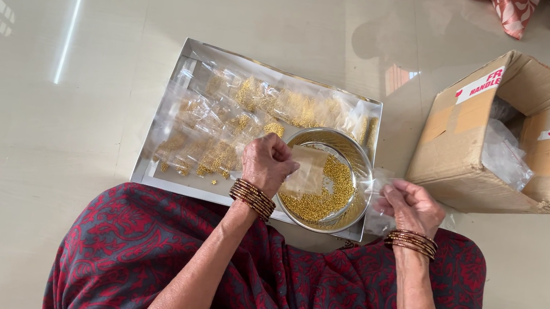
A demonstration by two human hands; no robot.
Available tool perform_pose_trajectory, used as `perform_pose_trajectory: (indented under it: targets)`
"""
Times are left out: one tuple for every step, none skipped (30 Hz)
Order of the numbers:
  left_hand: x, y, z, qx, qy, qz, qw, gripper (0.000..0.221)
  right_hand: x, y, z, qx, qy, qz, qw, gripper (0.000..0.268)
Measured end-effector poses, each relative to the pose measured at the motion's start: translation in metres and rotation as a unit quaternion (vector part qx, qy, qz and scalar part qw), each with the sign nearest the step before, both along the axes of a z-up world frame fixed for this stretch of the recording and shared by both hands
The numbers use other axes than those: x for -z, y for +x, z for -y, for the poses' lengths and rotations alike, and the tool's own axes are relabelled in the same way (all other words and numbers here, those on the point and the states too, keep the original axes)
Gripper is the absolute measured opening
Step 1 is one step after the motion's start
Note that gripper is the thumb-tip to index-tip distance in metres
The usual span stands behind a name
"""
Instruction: The person sits on the floor filling small clear plastic bags with yellow beads from a metal bowl and sealing each bag by hand. They place the filled bags in rows on a tray beside them and continue filling more bags.
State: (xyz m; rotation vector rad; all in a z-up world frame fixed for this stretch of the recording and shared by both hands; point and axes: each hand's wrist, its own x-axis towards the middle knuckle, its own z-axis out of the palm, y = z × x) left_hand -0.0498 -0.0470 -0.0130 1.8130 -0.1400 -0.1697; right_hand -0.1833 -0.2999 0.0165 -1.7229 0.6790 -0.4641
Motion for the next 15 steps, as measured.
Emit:
perform_pose_trajectory:
  targets:
    - [0.0,-0.001,0.0,0.0,0.0,-0.001,1.0,0.023,-0.007,0.0,-0.008,0.0,0.0,-0.001,1.0,0.023]
    - [0.001,-0.002,0.001,0.003,-0.033,-0.036,0.999,0.022,-0.013,0.001,-0.016,-0.035,0.017,-0.014,0.999,0.023]
    - [0.001,-0.002,0.004,0.008,-0.068,-0.071,0.995,0.021,-0.02,0.0,-0.022,-0.07,0.032,-0.026,0.997,0.024]
    - [0.006,-0.003,0.006,0.01,-0.069,-0.072,0.995,0.021,-0.022,0.002,-0.027,-0.068,0.031,-0.027,0.997,0.024]
    - [0.01,-0.002,0.007,0.015,-0.112,-0.098,0.989,0.02,-0.023,0.006,-0.032,-0.096,0.083,-0.03,0.991,0.026]
    - [0.015,-0.002,0.008,0.02,-0.156,-0.124,0.98,0.018,-0.024,0.01,-0.038,-0.125,0.133,-0.033,0.983,0.028]
    - [0.011,-0.002,0.006,0.019,-0.154,-0.123,0.98,0.018,-0.024,0.012,-0.037,-0.126,0.135,-0.032,0.982,0.028]
    - [0.008,-0.003,0.004,0.026,-0.15,-0.108,0.982,0.017,-0.024,0.014,-0.036,-0.125,0.2,-0.04,0.971,0.032]
    - [0.005,-0.004,0.003,0.033,-0.145,-0.094,0.984,0.017,-0.025,0.016,-0.035,-0.124,0.265,-0.048,0.955,0.036]
    - [0.001,-0.005,0.002,0.031,-0.145,-0.094,0.984,0.017,-0.022,0.018,-0.037,-0.125,0.265,-0.048,0.955,0.036]
    - [-0.003,-0.007,0.004,0.046,-0.131,-0.078,0.987,0.017,-0.02,0.018,-0.037,-0.125,0.257,-0.085,0.954,0.038]
    - [-0.007,-0.01,0.006,0.061,-0.118,-0.061,0.989,0.018,-0.018,0.018,-0.037,-0.125,0.249,-0.121,0.953,0.04]
    - [-0.005,-0.012,0.008,0.062,-0.119,-0.062,0.989,0.018,-0.01,0.017,-0.035,-0.123,0.249,-0.122,0.953,0.04]
    - [-0.003,-0.013,0.01,0.079,-0.136,-0.065,0.985,0.018,-0.002,0.017,-0.032,-0.128,0.238,-0.14,0.953,0.039]
    - [-0.002,-0.013,0.011,0.094,-0.152,-0.067,0.982,0.018,0.006,0.018,-0.031,-0.134,0.228,-0.156,0.952,0.039]
